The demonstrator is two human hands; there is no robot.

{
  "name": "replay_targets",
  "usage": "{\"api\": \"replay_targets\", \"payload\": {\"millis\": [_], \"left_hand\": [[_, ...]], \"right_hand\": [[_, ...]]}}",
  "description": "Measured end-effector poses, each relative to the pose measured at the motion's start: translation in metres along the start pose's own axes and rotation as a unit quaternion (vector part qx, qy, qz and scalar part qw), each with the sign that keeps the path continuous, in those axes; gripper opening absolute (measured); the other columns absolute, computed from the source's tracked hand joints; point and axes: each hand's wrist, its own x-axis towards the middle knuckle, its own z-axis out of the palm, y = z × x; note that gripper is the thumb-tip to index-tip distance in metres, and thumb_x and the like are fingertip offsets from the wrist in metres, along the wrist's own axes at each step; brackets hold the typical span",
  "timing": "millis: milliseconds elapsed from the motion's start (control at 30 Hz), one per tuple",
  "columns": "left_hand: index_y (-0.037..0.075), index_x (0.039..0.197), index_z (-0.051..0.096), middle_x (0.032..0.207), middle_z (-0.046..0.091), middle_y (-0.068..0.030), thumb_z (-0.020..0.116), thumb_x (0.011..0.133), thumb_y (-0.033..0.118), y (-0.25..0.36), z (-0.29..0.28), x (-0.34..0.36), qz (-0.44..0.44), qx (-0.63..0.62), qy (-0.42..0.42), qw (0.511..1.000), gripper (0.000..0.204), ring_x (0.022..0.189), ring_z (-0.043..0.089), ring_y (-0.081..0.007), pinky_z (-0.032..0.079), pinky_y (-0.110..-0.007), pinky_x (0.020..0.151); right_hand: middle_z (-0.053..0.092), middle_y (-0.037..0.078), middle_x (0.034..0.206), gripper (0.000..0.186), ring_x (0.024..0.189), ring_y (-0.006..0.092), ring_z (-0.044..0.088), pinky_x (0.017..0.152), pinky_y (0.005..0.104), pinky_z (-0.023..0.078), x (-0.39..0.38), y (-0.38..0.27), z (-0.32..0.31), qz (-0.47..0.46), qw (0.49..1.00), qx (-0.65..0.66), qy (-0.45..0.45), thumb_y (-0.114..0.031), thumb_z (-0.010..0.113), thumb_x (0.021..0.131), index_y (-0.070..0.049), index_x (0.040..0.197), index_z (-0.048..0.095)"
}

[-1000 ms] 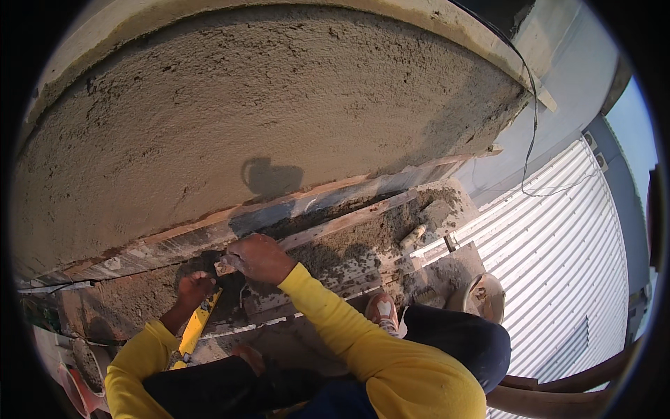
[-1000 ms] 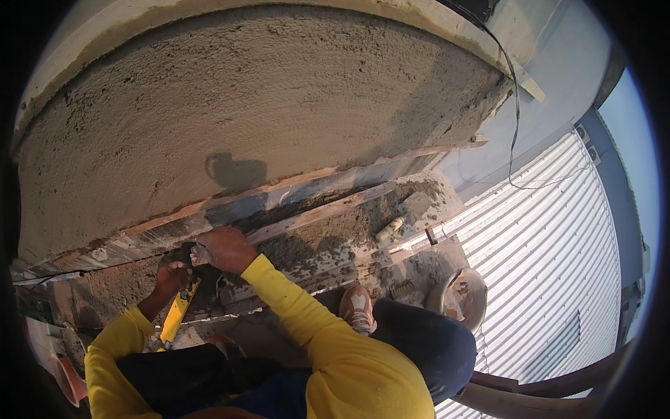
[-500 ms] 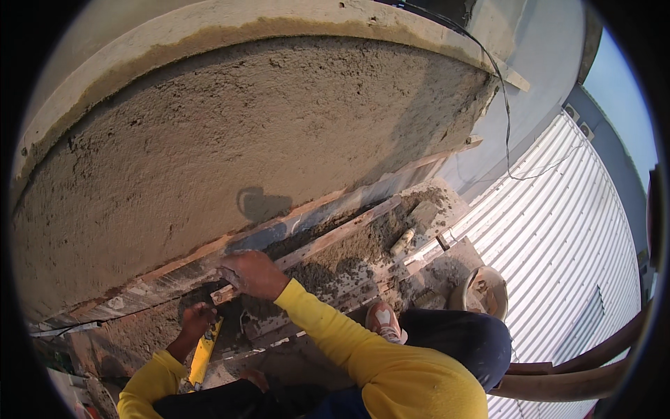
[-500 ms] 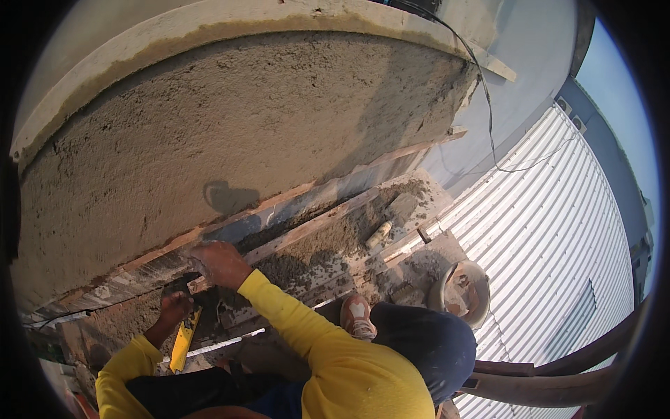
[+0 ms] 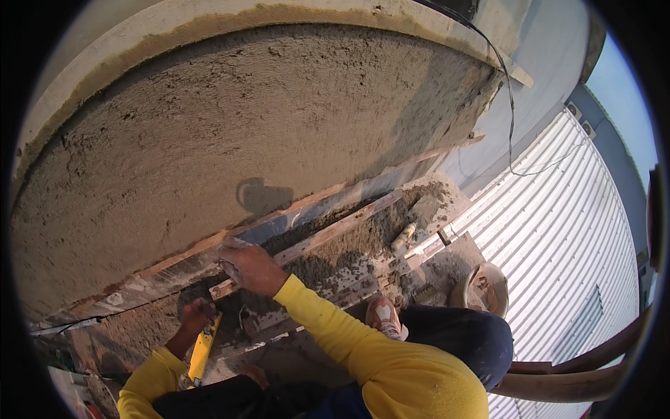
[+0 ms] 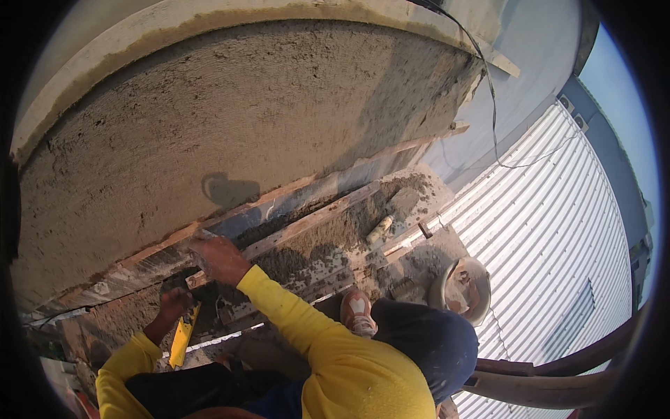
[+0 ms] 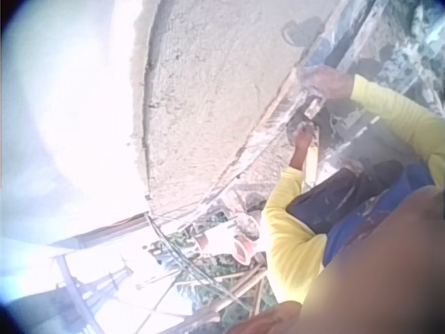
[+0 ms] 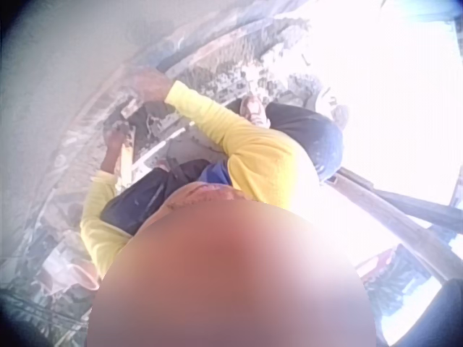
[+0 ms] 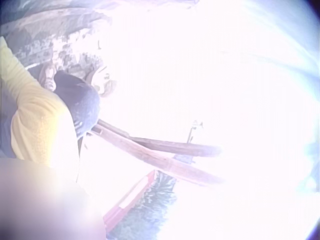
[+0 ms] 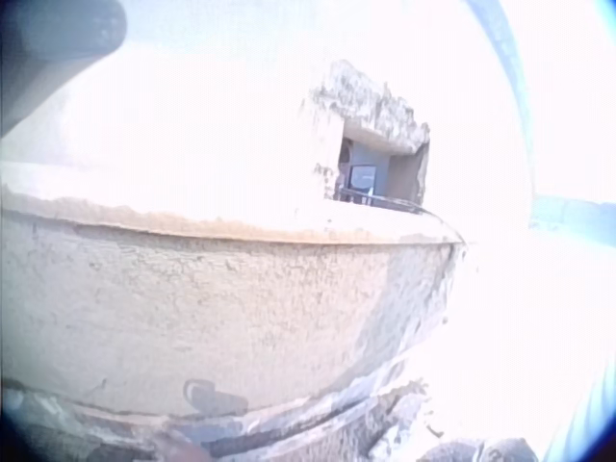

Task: The person applies wet cement to a curved wall section using a trowel and then smooths the surface with a wooden float. The worker repeatedly scoops cement from a bucket and spreads it evenly along the wall's edge.

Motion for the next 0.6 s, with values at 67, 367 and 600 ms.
{"api": "replay_targets", "payload": {"millis": [67, 367, 600], "left_hand": [[0.003, 0.11, 0.066, 0.087, 0.071, -0.0106, 0.061, 0.111, 0.028, -0.007, -0.004, 0.002, 0.0, -0.092, -0.003, 0.996, 0.025, 0.071, 0.067, -0.0183, 0.057, -0.035, 0.066], [0.001, 0.117, 0.069, 0.078, 0.063, 0.004, 0.072, 0.099, 0.006, 0.057, 0.058, -0.021, 0.009, 0.185, 0.096, 0.978, 0.019, 0.061, 0.053, -0.0038, 0.046, -0.024, 0.057], [0.004, 0.114, 0.07, 0.083, 0.063, 0.0013, 0.068, 0.107, 0.028, 0.063, 0.059, -0.027, 0.055, 0.185, 0.107, 0.975, 0.025, 0.07, 0.06, -0.0071, 0.047, -0.026, 0.064]], "right_hand": [[0.073, 0.02, 0.099, 0.017, 0.091, 0.042, 0.07, 0.08, 0.0513, 0.055, 0.004, -0.001, -0.002, 0.017, 1.0, -0.005, -0.01, -0.02, 0.069, 0.099, -0.005, 0.107, 0.072], [0.075, 0.02, 0.094, 0.023, 0.088, 0.0423, 0.072, 0.079, 0.0499, 0.057, -0.014, 0.01, 0.004, 0.057, 0.996, -0.053, -0.036, -0.026, 0.072, 0.099, -0.005, 0.106, 0.074], [0.075, 0.025, 0.093, 0.023, 0.086, 0.0448, 0.074, 0.076, 0.048, 0.059, -0.058, 0.09, -0.087, 0.233, 0.956, -0.092, 0.15, -0.025, 0.071, 0.099, -0.003, 0.104, 0.076]]}}
